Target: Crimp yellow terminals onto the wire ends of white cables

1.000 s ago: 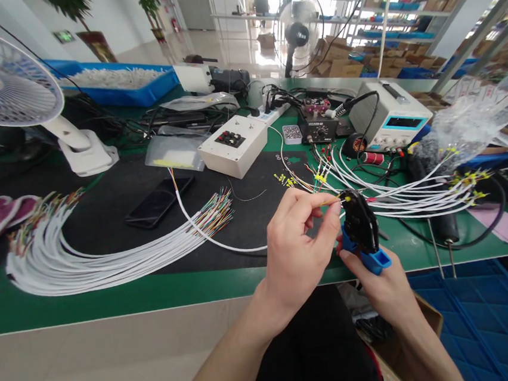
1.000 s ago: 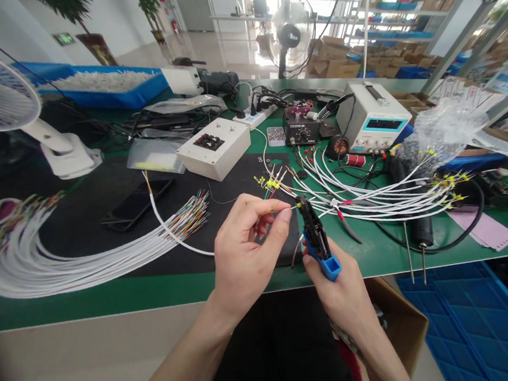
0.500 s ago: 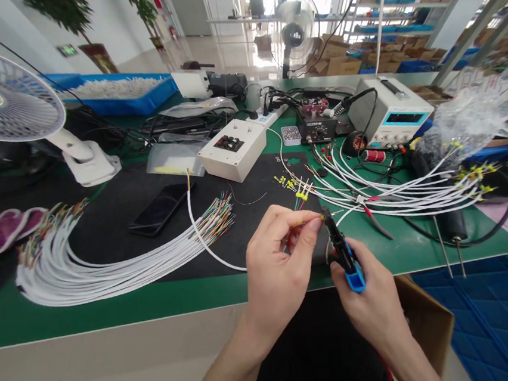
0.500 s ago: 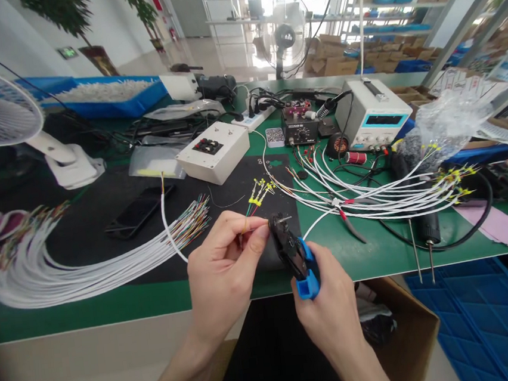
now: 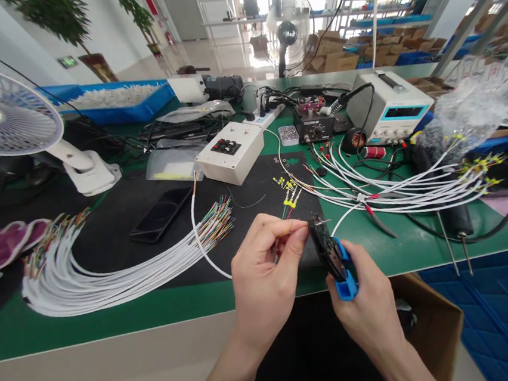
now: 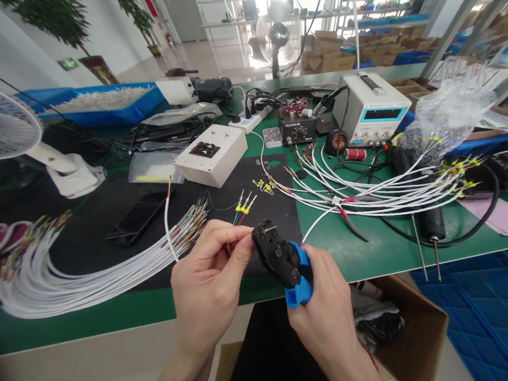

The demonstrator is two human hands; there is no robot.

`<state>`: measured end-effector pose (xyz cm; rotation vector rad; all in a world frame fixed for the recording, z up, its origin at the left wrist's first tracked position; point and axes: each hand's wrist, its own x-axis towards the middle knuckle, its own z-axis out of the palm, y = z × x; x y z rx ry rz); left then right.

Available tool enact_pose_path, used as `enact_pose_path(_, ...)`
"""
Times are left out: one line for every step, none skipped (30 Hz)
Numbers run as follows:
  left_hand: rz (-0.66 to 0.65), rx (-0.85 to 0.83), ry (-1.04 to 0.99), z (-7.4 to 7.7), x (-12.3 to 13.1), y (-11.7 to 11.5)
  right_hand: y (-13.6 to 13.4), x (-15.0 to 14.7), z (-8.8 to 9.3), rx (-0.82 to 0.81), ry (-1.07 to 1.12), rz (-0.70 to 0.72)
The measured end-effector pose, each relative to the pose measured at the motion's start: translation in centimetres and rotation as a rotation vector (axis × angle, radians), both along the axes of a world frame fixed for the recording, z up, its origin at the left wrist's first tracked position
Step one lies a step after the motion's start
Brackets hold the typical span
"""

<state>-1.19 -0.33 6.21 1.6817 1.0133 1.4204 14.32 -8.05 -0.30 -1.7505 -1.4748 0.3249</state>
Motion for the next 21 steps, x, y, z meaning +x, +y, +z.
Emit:
enact_pose_path(0.004, 0.005, 0.005, 0.06, -0.02, -0.06, 0.01, -0.01, -0.03, 0.0, 0.0, -0.001)
enact_pose_path(0.011, 0.013, 0.019, 0.14, -0.05, -0.13, 0.01, -0.01, -0.03, 0.0, 0.002, -0.004)
enact_pose_path(0.021, 0.024, 0.036, 0.22, -0.09, -0.22, 0.01, -0.01, -0.03, -0.002, 0.006, -0.006)
enact_pose_path(0.033, 0.036, 0.055, 0.3, -0.14, -0.31, 0.02, -0.01, -0.02, -0.003, 0.01, -0.01)
enact_pose_path(0.044, 0.048, 0.072, 0.38, -0.19, -0.4, 0.02, -0.02, -0.01, -0.003, 0.012, -0.012)
enact_pose_path(0.053, 0.058, 0.088, 0.45, -0.25, -0.49, 0.03, -0.02, 0.0, -0.002, 0.013, -0.013)
enact_pose_path(0.06, 0.067, 0.1, 0.52, -0.3, -0.56, 0.03, -0.03, -0.01, -0.002, 0.011, -0.012)
enact_pose_path(0.065, 0.073, 0.111, 0.58, -0.35, -0.63, 0.03, -0.05, -0.02, 0.0, 0.009, -0.011)
enact_pose_path(0.069, 0.075, 0.124, 0.63, -0.4, -0.68, 0.03, -0.06, -0.05, 0.004, 0.005, -0.01)
enact_pose_path(0.072, 0.078, 0.137, 0.67, -0.43, -0.72, 0.03, -0.08, -0.07, 0.008, 0.0, -0.009)
enact_pose_path(0.073, 0.08, 0.144, 0.7, -0.46, -0.74, 0.02, -0.1, -0.09, 0.013, -0.006, -0.009)
enact_pose_path(0.072, 0.081, 0.147, 0.73, -0.48, -0.75, 0.01, -0.11, -0.11, 0.018, -0.012, -0.009)
enact_pose_path(0.071, 0.079, 0.147, 0.75, -0.48, -0.75, -0.01, -0.12, -0.11, 0.021, -0.017, -0.008)
enact_pose_path(0.067, 0.075, 0.144, 0.76, -0.48, -0.73, -0.04, -0.12, -0.1, 0.022, -0.022, -0.008)
enact_pose_path(0.062, 0.07, 0.138, 0.77, -0.46, -0.71, -0.07, -0.12, -0.08, 0.024, -0.026, -0.007)
enact_pose_path(0.057, 0.064, 0.132, 0.78, -0.44, -0.68, -0.09, -0.11, -0.06, 0.023, -0.028, -0.006)
enact_pose_path(0.051, 0.058, 0.128, 0.79, -0.41, -0.66, -0.11, -0.1, -0.05, 0.022, -0.031, -0.004)
enact_pose_path(0.046, 0.055, 0.124, 0.8, -0.38, -0.64, -0.12, -0.08, -0.04, 0.023, -0.033, -0.002)
enact_pose_path(0.043, 0.053, 0.121, 0.81, -0.34, -0.62, -0.11, -0.05, -0.05, 0.027, -0.034, 0.0)
enact_pose_path(0.04, 0.053, 0.116, 0.81, -0.31, -0.61, -0.08, -0.01, -0.07, 0.031, -0.034, 0.005)
enact_pose_path(0.039, 0.052, 0.111, 0.82, -0.27, -0.61, -0.04, 0.04, -0.11, 0.034, -0.031, 0.008)
